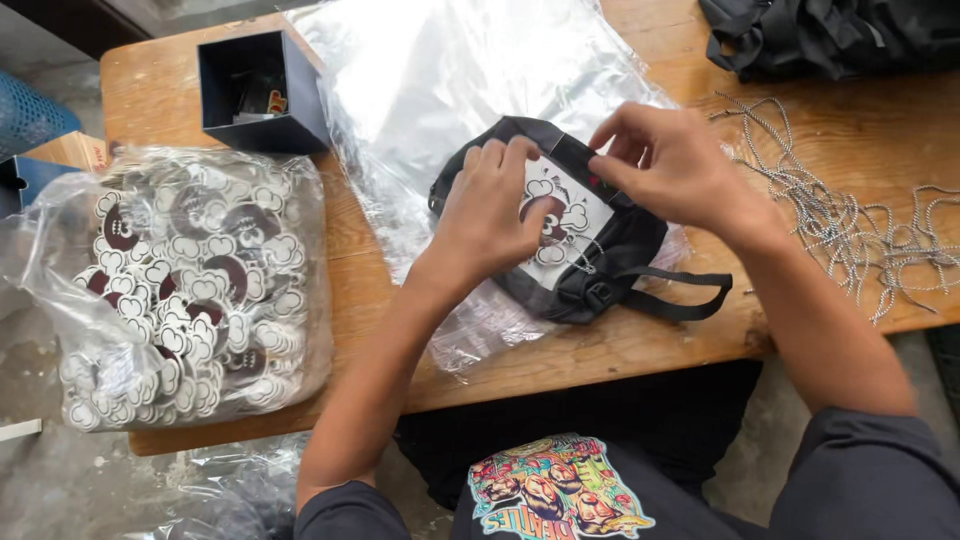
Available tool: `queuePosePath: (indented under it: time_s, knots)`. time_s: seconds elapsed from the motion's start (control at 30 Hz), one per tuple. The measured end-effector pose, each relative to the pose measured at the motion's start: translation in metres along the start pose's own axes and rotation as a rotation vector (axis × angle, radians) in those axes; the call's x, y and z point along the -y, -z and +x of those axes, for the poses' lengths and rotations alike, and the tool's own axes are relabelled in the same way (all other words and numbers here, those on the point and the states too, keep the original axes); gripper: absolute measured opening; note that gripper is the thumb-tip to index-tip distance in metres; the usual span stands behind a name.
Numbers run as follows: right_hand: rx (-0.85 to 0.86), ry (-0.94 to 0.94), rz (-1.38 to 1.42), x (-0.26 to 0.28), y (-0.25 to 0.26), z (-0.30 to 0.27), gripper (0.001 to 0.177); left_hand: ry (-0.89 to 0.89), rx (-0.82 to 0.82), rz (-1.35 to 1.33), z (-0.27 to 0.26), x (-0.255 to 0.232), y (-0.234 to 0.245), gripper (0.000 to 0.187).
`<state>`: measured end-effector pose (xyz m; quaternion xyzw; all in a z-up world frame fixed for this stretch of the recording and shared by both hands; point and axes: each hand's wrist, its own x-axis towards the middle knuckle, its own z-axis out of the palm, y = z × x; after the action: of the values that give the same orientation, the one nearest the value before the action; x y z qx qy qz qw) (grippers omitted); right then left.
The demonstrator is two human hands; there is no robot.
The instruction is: The person attaches patches to small black bags and packs them into clear plastic sleeves by hand.
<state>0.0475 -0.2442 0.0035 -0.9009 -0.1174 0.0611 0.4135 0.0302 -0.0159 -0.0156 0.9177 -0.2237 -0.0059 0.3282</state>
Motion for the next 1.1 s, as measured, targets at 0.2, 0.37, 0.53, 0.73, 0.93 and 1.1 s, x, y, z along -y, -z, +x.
queuePosePath:
  time_s: [0.2, 0.37, 0.53, 0.73, 0.93, 1.1]
  knots:
    - [-0.08, 0.075, -0.093, -0.04, -0.025, -0.002, 0.019, 0.012, 0.186, 0.244, -0.009, 0.006, -0.012, 0.07]
    - [-0.127, 0.153, -0.007, -0.033, -0.027, -0.004, 0.018, -0.014, 0.149, 0.066, -0.013, 0.015, -0.013, 0.071]
    - [-0.067, 0.27, -0.002, -0.026, -0.041, -0.006, 0.008, -0.029, 0.102, 0.021, -0.015, 0.012, -0.009, 0.073]
    - [0.034, 0.16, -0.055, -0.016, -0.022, -0.016, 0.032, 0.009, 0.128, 0.028, -0.016, 0.015, -0.013, 0.071]
    - [0.169, -0.247, -0.352, 0.017, -0.021, -0.018, 0.081, 0.002, 0.116, 0.098, -0.018, 0.016, -0.017, 0.072]
    - [0.193, -0.27, -0.256, 0.011, -0.019, -0.014, 0.069, -0.014, 0.082, 0.207, -0.02, 0.011, -0.015, 0.073]
